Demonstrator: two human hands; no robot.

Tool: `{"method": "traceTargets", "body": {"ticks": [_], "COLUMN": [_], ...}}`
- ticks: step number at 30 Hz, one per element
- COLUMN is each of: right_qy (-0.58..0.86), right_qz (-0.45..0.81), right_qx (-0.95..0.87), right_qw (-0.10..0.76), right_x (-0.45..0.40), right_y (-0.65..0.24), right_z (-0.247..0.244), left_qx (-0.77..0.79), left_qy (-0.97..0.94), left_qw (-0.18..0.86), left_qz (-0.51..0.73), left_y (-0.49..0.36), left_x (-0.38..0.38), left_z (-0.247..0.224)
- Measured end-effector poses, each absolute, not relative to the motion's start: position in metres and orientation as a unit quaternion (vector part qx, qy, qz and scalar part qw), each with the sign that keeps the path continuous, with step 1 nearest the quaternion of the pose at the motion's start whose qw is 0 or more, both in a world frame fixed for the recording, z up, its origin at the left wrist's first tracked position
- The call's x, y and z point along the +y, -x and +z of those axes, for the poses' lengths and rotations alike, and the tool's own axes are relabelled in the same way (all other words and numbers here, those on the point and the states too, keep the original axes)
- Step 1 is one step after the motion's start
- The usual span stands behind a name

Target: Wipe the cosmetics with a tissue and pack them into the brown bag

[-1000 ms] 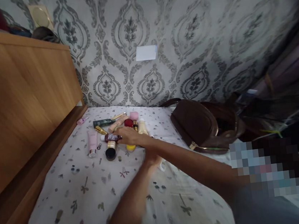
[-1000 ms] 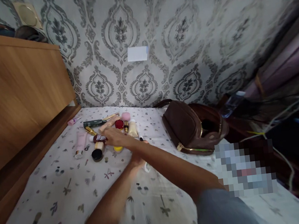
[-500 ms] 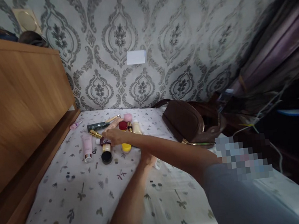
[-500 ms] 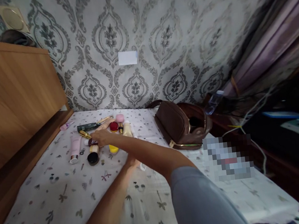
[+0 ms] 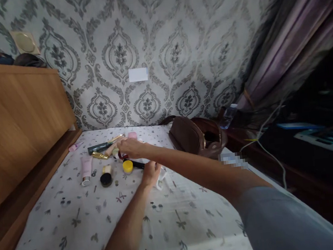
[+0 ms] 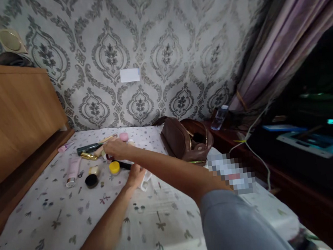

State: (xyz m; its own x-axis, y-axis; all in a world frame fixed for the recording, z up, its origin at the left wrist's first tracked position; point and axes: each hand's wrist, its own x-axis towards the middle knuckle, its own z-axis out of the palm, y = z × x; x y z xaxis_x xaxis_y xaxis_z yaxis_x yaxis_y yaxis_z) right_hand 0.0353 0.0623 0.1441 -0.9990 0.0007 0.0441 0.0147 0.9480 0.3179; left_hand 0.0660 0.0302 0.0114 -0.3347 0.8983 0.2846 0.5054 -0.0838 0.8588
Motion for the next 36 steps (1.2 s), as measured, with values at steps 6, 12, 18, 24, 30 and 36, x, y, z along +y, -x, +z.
{"method": "traceTargets", "body": {"ticks": [6,12,18,24,30,36], "right_qy": [0.2,0.28,0.267,0.222,0.155,0.149], "right_qz": [-0.041,-0.031,-0.017,0.145,0.218,0.251], "right_qx": [-0.979,-0.96,-0.955,-0.946,-0.931,-0.924], "right_qw": [-0.005,-0.002,0.127,0.187,0.248,0.248], "right_x": [0.115,0.122,0.124,0.132,0.12,0.124], "right_y": [-0.123,-0.203,-0.206,-0.222,-0.248,-0.252], "right_z": [0.127,0.091,0.055,0.033,0.02,0.014], "left_qx": [0.669,0.665,0.672,0.72,0.715,0.656], "left_qy": [-0.534,-0.538,-0.528,-0.436,-0.437,-0.599], "left_qw": [0.183,0.173,0.131,0.047,0.048,0.146], "left_qz": [0.484,0.488,0.502,0.538,0.543,0.435], "left_y": [-0.074,-0.076,-0.075,-0.058,-0.058,-0.075], "left_x": [0.024,0.022,0.016,0.011,0.012,0.003], "left_z": [0.02,0.021,0.024,0.031,0.032,0.028]}}
